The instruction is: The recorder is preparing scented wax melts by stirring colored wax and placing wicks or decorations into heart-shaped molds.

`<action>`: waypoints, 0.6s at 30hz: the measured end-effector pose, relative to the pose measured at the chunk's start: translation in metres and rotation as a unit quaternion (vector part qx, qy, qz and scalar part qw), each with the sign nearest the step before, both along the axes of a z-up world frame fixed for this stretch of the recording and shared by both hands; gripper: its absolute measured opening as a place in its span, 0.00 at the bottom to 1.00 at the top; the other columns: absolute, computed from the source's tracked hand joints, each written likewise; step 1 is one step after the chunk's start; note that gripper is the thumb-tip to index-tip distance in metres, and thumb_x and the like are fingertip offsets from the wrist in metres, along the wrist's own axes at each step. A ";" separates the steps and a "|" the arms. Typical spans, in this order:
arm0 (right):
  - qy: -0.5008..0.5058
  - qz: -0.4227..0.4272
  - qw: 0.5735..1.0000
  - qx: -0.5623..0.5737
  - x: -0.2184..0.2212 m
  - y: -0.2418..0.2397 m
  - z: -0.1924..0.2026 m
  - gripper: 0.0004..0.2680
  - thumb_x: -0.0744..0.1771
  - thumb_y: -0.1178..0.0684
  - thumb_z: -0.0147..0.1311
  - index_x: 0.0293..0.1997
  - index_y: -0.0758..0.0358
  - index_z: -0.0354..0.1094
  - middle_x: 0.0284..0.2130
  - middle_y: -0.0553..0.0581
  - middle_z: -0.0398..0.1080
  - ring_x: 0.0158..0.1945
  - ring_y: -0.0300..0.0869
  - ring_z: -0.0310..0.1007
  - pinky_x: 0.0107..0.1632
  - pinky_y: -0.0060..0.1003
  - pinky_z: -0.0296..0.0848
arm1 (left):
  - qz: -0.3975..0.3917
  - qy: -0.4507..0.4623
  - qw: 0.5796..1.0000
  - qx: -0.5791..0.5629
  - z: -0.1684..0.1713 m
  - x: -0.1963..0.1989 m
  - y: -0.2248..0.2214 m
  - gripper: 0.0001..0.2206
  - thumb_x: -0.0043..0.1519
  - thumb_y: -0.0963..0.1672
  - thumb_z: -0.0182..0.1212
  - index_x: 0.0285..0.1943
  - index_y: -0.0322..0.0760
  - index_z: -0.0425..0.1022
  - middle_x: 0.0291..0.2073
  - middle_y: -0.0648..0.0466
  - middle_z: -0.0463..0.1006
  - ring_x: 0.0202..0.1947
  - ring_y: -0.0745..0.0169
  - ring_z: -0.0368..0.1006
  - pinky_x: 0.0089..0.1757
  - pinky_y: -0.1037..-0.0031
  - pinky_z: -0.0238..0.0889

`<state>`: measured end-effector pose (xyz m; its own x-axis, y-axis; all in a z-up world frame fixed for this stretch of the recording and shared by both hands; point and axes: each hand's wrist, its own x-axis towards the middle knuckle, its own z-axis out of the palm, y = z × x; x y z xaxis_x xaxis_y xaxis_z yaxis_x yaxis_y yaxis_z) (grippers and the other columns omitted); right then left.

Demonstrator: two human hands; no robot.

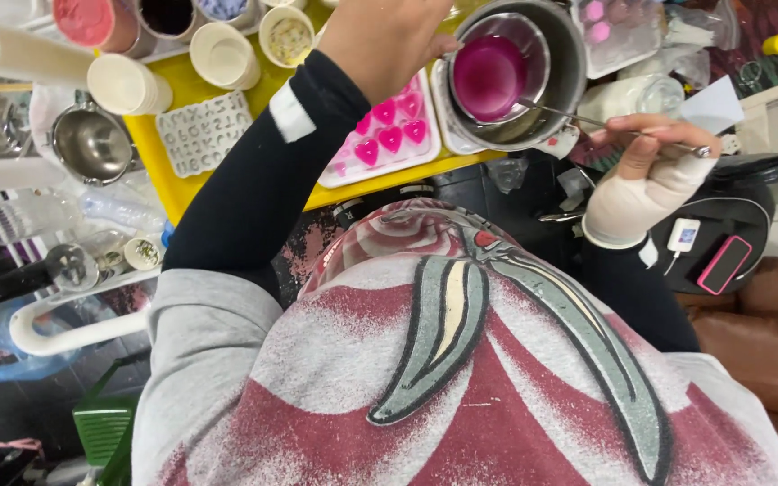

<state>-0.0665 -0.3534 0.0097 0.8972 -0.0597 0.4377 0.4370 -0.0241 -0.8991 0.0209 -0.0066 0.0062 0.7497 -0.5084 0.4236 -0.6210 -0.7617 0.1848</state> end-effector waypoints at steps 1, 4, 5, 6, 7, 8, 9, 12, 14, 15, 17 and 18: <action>-0.002 -0.003 1.000 0.000 0.000 -0.003 -0.002 0.09 0.77 0.52 0.52 0.59 0.61 0.55 0.41 0.68 0.74 0.37 0.48 0.75 0.45 0.39 0.79 | -0.003 -0.002 1.000 0.000 0.001 0.003 -0.004 0.17 0.73 0.52 0.65 0.59 0.37 0.74 0.39 0.54 0.78 0.37 0.60 0.75 0.37 0.70 0.67; -0.009 0.008 1.000 0.018 -0.001 -0.008 -0.006 0.09 0.77 0.51 0.52 0.55 0.60 0.54 0.42 0.68 0.74 0.38 0.49 0.76 0.46 0.38 0.77 | 0.001 -0.023 0.999 0.049 0.004 0.009 -0.015 0.21 0.69 0.55 0.64 0.55 0.35 0.75 0.37 0.54 0.79 0.36 0.61 0.76 0.36 0.71 0.68; -0.009 0.006 1.000 0.030 0.000 -0.008 -0.006 0.09 0.77 0.51 0.52 0.56 0.59 0.53 0.42 0.68 0.74 0.39 0.49 0.76 0.46 0.38 0.77 | 0.014 -0.031 0.997 0.076 0.004 0.010 -0.018 0.22 0.65 0.57 0.64 0.51 0.37 0.77 0.35 0.55 0.79 0.35 0.61 0.76 0.35 0.70 0.68; -0.010 0.003 0.999 0.041 0.001 -0.008 -0.007 0.09 0.77 0.51 0.51 0.56 0.59 0.52 0.42 0.68 0.74 0.39 0.49 0.76 0.47 0.38 0.78 | 0.027 -0.040 0.993 0.103 0.005 0.011 -0.020 0.23 0.62 0.58 0.63 0.48 0.38 0.78 0.32 0.56 0.79 0.33 0.61 0.77 0.34 0.69 0.68; -0.010 0.001 0.999 0.042 0.002 -0.011 -0.010 0.09 0.77 0.51 0.51 0.56 0.59 0.52 0.42 0.68 0.74 0.39 0.49 0.76 0.47 0.38 0.78 | 0.025 -0.041 0.993 0.104 0.002 0.011 -0.022 0.23 0.62 0.58 0.63 0.48 0.38 0.78 0.32 0.56 0.79 0.33 0.61 0.77 0.34 0.69 0.68; -0.003 0.004 0.998 0.059 0.003 -0.015 -0.013 0.09 0.77 0.51 0.51 0.57 0.58 0.52 0.42 0.68 0.74 0.39 0.50 0.76 0.46 0.38 0.76 | 0.019 -0.005 0.993 0.119 0.000 0.012 -0.023 0.21 0.62 0.58 0.63 0.44 0.39 0.79 0.29 0.56 0.79 0.31 0.59 0.77 0.39 0.64 0.68; 0.004 0.008 0.997 0.076 0.005 -0.017 -0.017 0.08 0.78 0.52 0.50 0.57 0.58 0.51 0.42 0.69 0.74 0.39 0.50 0.76 0.46 0.39 0.75 | 0.014 0.031 0.990 0.133 -0.003 0.012 -0.023 0.20 0.61 0.58 0.62 0.40 0.41 0.80 0.26 0.56 0.79 0.30 0.58 0.77 0.43 0.59 0.67; 0.003 0.017 0.996 0.091 0.010 -0.021 -0.021 0.08 0.78 0.52 0.50 0.57 0.57 0.50 0.42 0.69 0.75 0.38 0.49 0.76 0.46 0.39 0.75 | 0.010 0.141 0.981 0.132 -0.010 0.013 -0.024 0.21 0.63 0.58 0.62 0.40 0.40 0.81 0.24 0.54 0.78 0.26 0.54 0.76 0.40 0.57 0.67; 0.002 0.017 0.995 0.095 0.013 -0.021 -0.021 0.08 0.78 0.52 0.49 0.57 0.56 0.50 0.42 0.69 0.75 0.38 0.49 0.76 0.48 0.40 0.76 | 0.020 0.182 0.973 0.143 0.005 0.014 -0.023 0.22 0.64 0.59 0.61 0.39 0.39 0.82 0.23 0.52 0.78 0.25 0.53 0.76 0.35 0.59 0.68; 0.002 0.018 0.995 0.098 0.014 -0.021 -0.021 0.08 0.78 0.52 0.49 0.57 0.56 0.50 0.41 0.69 0.75 0.38 0.49 0.76 0.49 0.41 0.78 | 0.031 0.226 0.962 0.152 0.012 0.012 -0.022 0.24 0.65 0.60 0.60 0.38 0.38 0.82 0.23 0.51 0.77 0.25 0.53 0.76 0.30 0.60 0.69; 0.001 0.024 0.993 0.112 0.018 -0.021 -0.021 0.08 0.77 0.52 0.49 0.57 0.56 0.50 0.42 0.69 0.74 0.38 0.49 0.76 0.47 0.41 0.77 | 0.036 0.246 0.957 0.151 0.017 0.006 -0.017 0.24 0.66 0.59 0.60 0.37 0.38 0.82 0.23 0.50 0.78 0.25 0.51 0.76 0.31 0.60 0.69; -0.001 0.028 0.992 0.127 0.020 -0.020 -0.022 0.08 0.77 0.52 0.49 0.57 0.56 0.50 0.42 0.68 0.74 0.38 0.48 0.76 0.46 0.41 0.76 | 0.040 0.266 0.951 0.150 0.019 0.003 -0.014 0.24 0.67 0.59 0.59 0.35 0.38 0.82 0.23 0.48 0.78 0.26 0.50 0.76 0.32 0.59 0.69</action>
